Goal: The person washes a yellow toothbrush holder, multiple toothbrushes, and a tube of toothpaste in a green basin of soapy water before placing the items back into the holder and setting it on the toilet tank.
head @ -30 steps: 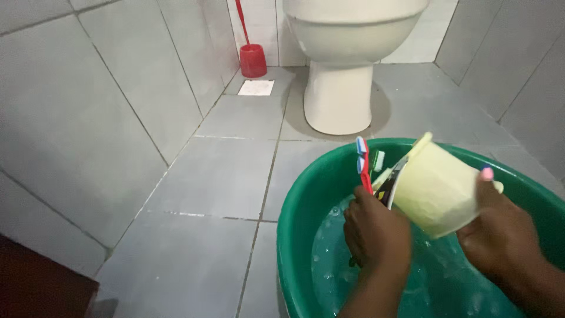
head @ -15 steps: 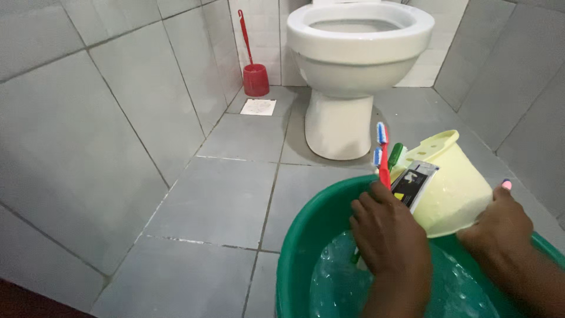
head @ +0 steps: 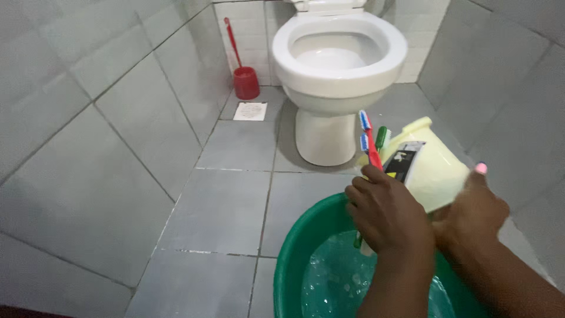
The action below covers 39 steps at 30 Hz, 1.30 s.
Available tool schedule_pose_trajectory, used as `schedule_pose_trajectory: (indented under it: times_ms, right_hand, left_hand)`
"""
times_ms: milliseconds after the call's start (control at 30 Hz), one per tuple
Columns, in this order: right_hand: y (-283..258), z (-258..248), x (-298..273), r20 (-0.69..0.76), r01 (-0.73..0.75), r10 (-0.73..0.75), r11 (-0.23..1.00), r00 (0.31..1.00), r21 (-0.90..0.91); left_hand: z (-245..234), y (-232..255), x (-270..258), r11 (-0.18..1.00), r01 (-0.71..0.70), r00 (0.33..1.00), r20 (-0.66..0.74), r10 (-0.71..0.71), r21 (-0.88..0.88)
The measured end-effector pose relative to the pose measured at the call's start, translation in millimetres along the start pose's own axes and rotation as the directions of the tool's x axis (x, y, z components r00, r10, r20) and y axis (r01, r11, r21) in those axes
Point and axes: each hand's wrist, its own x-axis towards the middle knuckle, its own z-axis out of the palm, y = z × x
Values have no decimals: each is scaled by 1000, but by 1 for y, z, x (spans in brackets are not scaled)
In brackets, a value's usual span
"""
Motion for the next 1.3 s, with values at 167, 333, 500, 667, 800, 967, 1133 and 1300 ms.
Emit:
schedule_pose_trajectory:
  times_ms: [167, 333, 500, 667, 800, 967, 1133, 1300]
  right_hand:
    - [-62, -37, -1, -40, 6, -5, 1000, 999, 22]
    - [-127, -83, 4, -69, 6, -7, 1000, 998, -20]
    - [-192, -134, -4, -80, -28, 14, 983, 997, -180]
    - [-243, -183, 4, -96, -30, 14, 985, 995, -170]
    - [-279, -223, 11, -146, -178, 144, 951, 979, -253]
    - [-303, -270, 22, -149, -287, 270, 952, 951, -106]
    - [-307, -313, 27, -205, -341, 300, 915, 932, -213]
    - [-298, -349, 21, -262, -389, 358, 918, 896, -78]
  left_hand:
    - [-32, 57, -22, 999, -33, 975, -219, 30, -8]
    - [-71, 116, -45, 998, -55, 997, -47, 55, -16]
    - [-95, 172, -80, 997, -68, 998, 2, 68, -27]
    - [-121, 228, -111, 997, -76, 990, 119, 77, -16]
    - [-138, 269, -135, 992, -120, 972, 207, 111, 30]
    - [-127, 315, -167, 990, -135, 967, 223, 123, 35]
    - [-119, 343, -193, 977, -187, 932, 334, 142, 107]
    - [-100, 357, -226, 966, -244, 918, 343, 201, 88]
